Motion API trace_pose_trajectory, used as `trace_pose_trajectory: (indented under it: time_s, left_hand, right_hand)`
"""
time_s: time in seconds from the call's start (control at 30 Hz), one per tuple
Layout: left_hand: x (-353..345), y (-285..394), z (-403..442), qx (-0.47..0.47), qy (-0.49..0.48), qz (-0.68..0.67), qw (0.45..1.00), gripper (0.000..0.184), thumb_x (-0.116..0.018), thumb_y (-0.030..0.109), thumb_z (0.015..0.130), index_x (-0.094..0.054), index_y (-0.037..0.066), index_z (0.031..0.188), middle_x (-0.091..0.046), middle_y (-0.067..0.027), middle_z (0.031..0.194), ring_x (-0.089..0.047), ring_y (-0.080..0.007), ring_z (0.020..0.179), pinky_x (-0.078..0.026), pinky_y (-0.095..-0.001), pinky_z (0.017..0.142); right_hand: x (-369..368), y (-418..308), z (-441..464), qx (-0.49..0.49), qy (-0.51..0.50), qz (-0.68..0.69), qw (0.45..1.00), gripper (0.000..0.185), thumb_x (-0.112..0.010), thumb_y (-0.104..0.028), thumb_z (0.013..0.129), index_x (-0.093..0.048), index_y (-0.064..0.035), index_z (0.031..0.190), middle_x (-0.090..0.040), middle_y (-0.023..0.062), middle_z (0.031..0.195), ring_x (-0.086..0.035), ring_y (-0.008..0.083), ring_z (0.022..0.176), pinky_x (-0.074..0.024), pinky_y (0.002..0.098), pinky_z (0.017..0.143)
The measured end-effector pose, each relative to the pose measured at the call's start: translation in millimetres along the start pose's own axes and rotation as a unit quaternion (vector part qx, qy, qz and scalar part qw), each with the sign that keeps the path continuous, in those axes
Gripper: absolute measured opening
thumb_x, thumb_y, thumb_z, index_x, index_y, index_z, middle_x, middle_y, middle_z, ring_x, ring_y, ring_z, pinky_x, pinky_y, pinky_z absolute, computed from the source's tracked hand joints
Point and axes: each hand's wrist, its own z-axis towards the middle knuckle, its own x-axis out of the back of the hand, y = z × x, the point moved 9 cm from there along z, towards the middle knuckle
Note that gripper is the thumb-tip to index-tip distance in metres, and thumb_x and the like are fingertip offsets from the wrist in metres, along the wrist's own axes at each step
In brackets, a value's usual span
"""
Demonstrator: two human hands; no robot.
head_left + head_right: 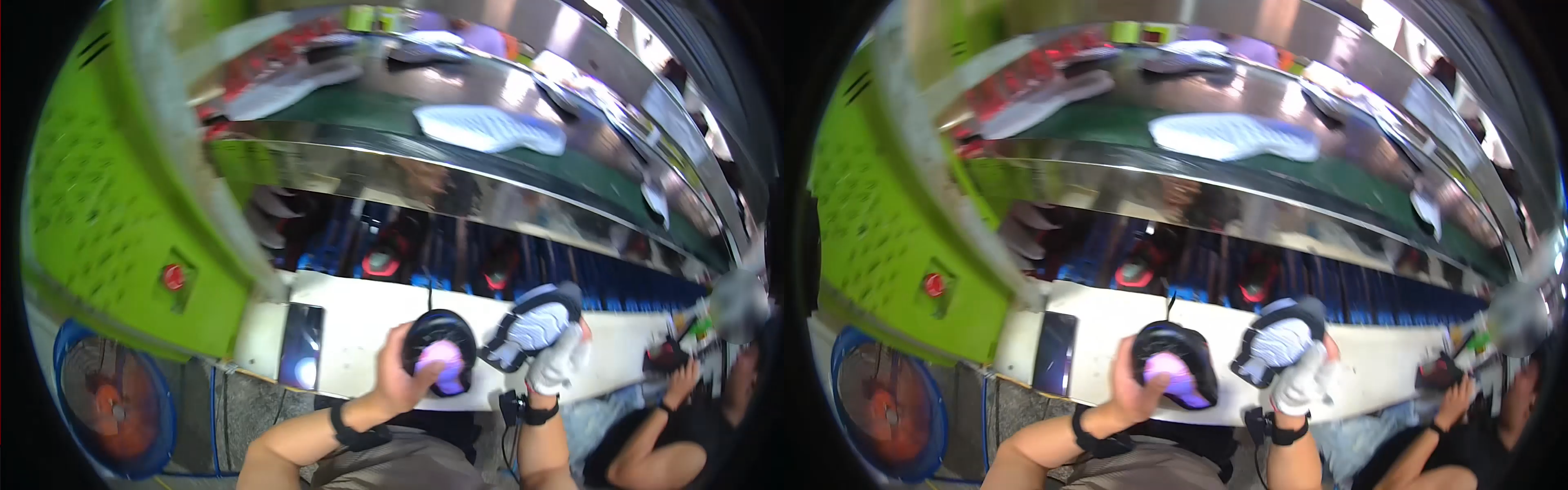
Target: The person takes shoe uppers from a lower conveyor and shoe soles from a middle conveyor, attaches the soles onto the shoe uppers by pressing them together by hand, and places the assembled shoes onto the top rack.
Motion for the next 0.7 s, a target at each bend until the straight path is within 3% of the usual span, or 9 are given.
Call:
trace_pose_trajectory:
  time_s: [0.03,0.2,0.33,0.37,0.4,0.47,0.6,0.67,0.7]
  left_hand:
    - [-3.7,9.6,4.6,0.071,-0.015,-0.044,0.996,0.077,-0.084,0.040,0.092,-0.048,-0.007,0.143,-0.062,-0.0197,0.134,-0.065,-0.0273,0.121,-0.052,-0.0396,0.105]
    - [-3.4,43.9,31.4,-0.003,-0.149,0.068,0.986,0.062,-0.082,0.027,0.092,-0.054,-0.007,0.135,-0.069,-0.0199,0.121,-0.068,-0.0305,0.115,-0.051,-0.0426,0.107]
    - [-24.0,84.3,43.0,-0.064,-0.213,0.196,0.955,0.052,-0.085,0.023,0.083,-0.066,-0.002,0.124,-0.072,-0.0156,0.113,-0.067,-0.0364,0.092,-0.051,-0.0434,0.098]
    - [-29.4,100.5,48.5,-0.097,-0.211,0.230,0.945,0.046,-0.090,0.016,0.077,-0.072,0.000,0.116,-0.072,-0.0126,0.112,-0.064,-0.0254,0.077,-0.052,-0.0372,0.080]
    - [-30.2,109.0,47.9,-0.089,-0.213,0.225,0.947,0.046,-0.090,0.016,0.077,-0.072,0.000,0.116,-0.072,-0.0126,0.112,-0.064,-0.0254,0.077,-0.052,-0.0372,0.080]
    - [-29.2,82.4,39.9,0.130,-0.244,0.171,0.946,0.048,-0.092,0.006,0.072,-0.074,0.001,0.116,-0.072,-0.0117,0.111,-0.059,-0.0133,0.065,-0.049,-0.0279,0.063]
    - [-20.9,71.2,14.7,0.156,-0.119,0.029,0.980,0.051,-0.088,-0.003,0.076,-0.057,-0.006,0.116,-0.075,-0.0164,0.115,-0.049,-0.0056,0.057,-0.040,-0.0225,0.051]
    - [-20.1,62.6,5.7,0.108,-0.108,0.020,0.988,0.048,-0.087,0.016,0.087,-0.049,-0.004,0.107,-0.075,-0.0236,0.118,-0.049,-0.0095,0.056,-0.041,-0.0245,0.052]
    - [-24.3,78.6,8.5,-0.017,-0.116,0.072,0.991,0.050,-0.084,0.030,0.090,-0.049,-0.002,0.104,-0.074,-0.0260,0.120,-0.048,-0.0123,0.055,-0.041,-0.0259,0.053]
  right_hand:
    - [-1.0,5.3,4.8,-0.055,-0.030,0.046,0.997,0.031,-0.054,-0.024,0.112,-0.067,0.0009,0.124,-0.071,0.0086,0.111,-0.064,0.0155,0.101,-0.0520,0.0325,0.092]
    - [-23.3,-49.3,-1.3,-0.166,-0.289,0.123,0.935,0.045,-0.048,-0.045,0.112,-0.064,-0.0047,0.122,-0.070,0.0057,0.105,-0.067,0.0135,0.092,-0.0557,0.0316,0.082]
    - [-54.0,-72.2,-57.3,-0.159,-0.380,0.248,0.877,0.041,-0.042,-0.045,0.115,-0.057,-0.0108,0.097,-0.063,0.0257,0.135,-0.066,0.0365,0.119,-0.0576,0.0406,0.093]
    - [-53.0,-66.8,-64.6,-0.155,-0.384,0.249,0.876,0.028,-0.057,-0.034,0.106,-0.061,-0.0083,0.097,-0.061,0.0282,0.141,-0.066,0.0363,0.121,-0.0558,0.0422,0.095]
    - [-48.7,-60.8,-72.0,-0.152,-0.388,0.249,0.874,0.020,-0.072,-0.024,0.098,-0.065,-0.0059,0.098,-0.058,0.0307,0.146,-0.065,0.0360,0.123,-0.0540,0.0439,0.098]
    - [-37.0,-51.4,-83.3,-0.195,-0.373,0.230,0.877,0.017,-0.077,-0.012,0.092,-0.061,-0.0070,0.094,-0.057,0.0318,0.146,-0.063,0.0398,0.128,-0.0546,0.0419,0.098]
    - [-37.6,-74.3,-82.7,0.000,-0.341,0.176,0.923,0.035,-0.084,-0.006,0.087,-0.051,-0.0058,0.097,-0.054,0.0353,0.145,-0.061,0.0447,0.131,-0.0535,0.0476,0.103]
    - [-34.9,-72.8,-86.3,0.003,-0.340,0.165,0.926,0.036,-0.083,-0.006,0.089,-0.049,-0.0057,0.100,-0.053,0.0348,0.146,-0.060,0.0457,0.133,-0.0528,0.0480,0.105]
    - [-35.0,-72.7,-88.7,0.004,-0.345,0.159,0.925,0.036,-0.083,-0.006,0.089,-0.049,-0.0057,0.100,-0.053,0.0348,0.146,-0.060,0.0457,0.133,-0.0528,0.0480,0.105]
